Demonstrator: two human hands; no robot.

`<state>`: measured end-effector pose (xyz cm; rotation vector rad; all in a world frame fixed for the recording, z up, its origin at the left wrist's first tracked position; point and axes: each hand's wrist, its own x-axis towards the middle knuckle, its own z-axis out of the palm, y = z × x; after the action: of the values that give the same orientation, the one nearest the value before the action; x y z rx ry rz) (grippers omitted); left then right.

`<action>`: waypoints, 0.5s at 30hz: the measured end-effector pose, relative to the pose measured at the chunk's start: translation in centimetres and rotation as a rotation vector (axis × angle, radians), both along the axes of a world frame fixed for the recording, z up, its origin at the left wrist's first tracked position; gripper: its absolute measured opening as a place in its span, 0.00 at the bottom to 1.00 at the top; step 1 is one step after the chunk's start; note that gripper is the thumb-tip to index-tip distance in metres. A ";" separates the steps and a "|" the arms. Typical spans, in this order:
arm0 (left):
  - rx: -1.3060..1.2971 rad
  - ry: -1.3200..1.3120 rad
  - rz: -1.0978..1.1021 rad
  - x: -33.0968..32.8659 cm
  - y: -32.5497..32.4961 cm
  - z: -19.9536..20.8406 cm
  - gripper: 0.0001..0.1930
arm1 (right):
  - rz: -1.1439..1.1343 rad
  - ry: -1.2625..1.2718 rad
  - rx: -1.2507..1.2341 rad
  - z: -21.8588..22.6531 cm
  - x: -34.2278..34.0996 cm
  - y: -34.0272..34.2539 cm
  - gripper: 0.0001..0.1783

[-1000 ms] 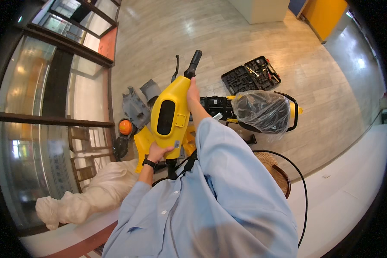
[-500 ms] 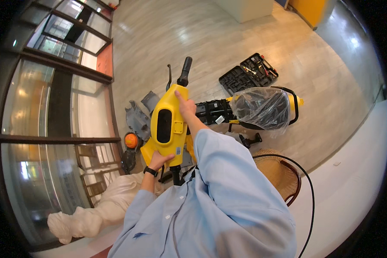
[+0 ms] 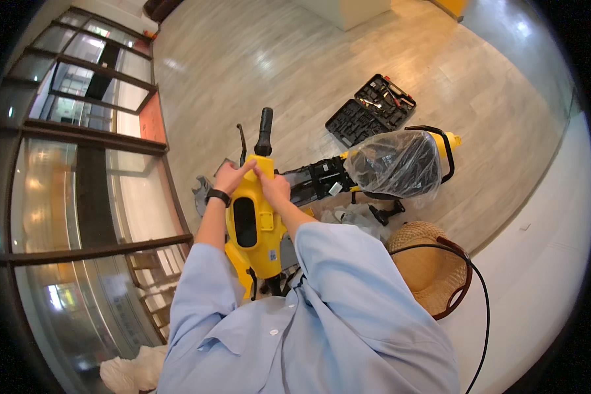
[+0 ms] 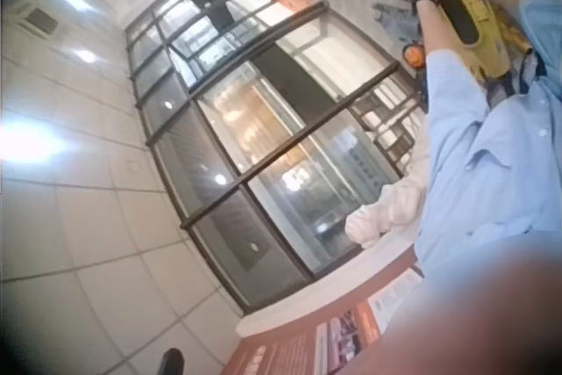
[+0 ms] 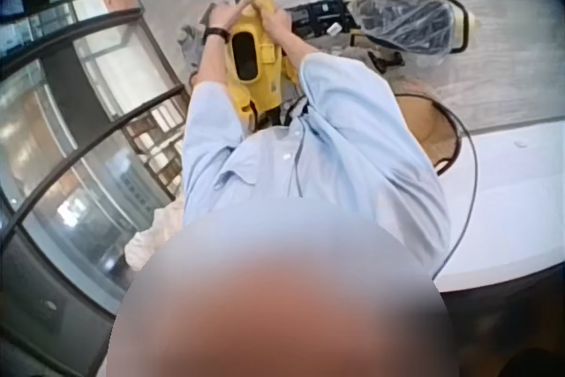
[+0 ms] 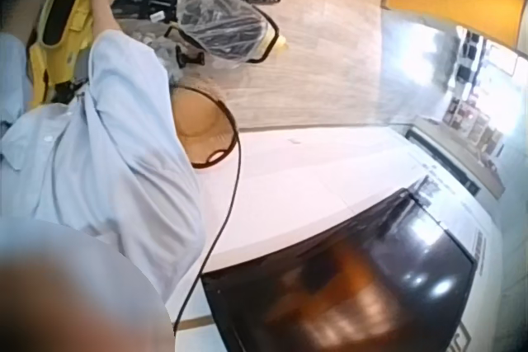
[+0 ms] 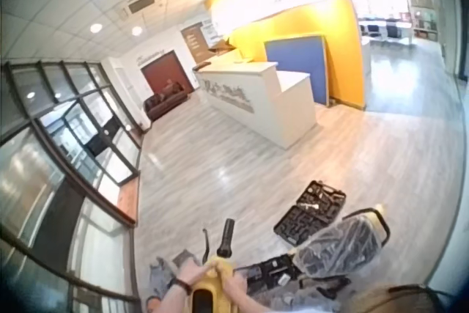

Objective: Assembling the yellow body panels and adjusting components on a small electric scooter.

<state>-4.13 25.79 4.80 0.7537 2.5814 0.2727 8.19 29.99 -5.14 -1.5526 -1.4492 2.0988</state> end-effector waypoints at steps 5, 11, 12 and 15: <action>0.083 -0.304 0.119 -2.5 -0.2 -3.3 0.47 | 0.054 -0.036 0.060 0.7 -0.2 -0.9 0.48; 0.140 -0.516 0.202 -3.3 0.6 -4.1 0.42 | -0.058 0.054 0.041 0.1 -0.2 -0.4 0.48; 0.128 -0.496 0.173 -3.3 0.7 -4.2 0.42 | -0.073 0.151 -0.111 -0.8 -0.6 0.2 0.49; 0.104 -0.459 0.124 -2.8 1.2 -3.8 0.43 | -0.088 0.136 -0.228 -1.6 -2.1 2.8 0.52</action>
<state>-6.92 26.98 0.99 0.4941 2.1899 0.5527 6.10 32.77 -6.77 -1.4815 -1.1108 2.3327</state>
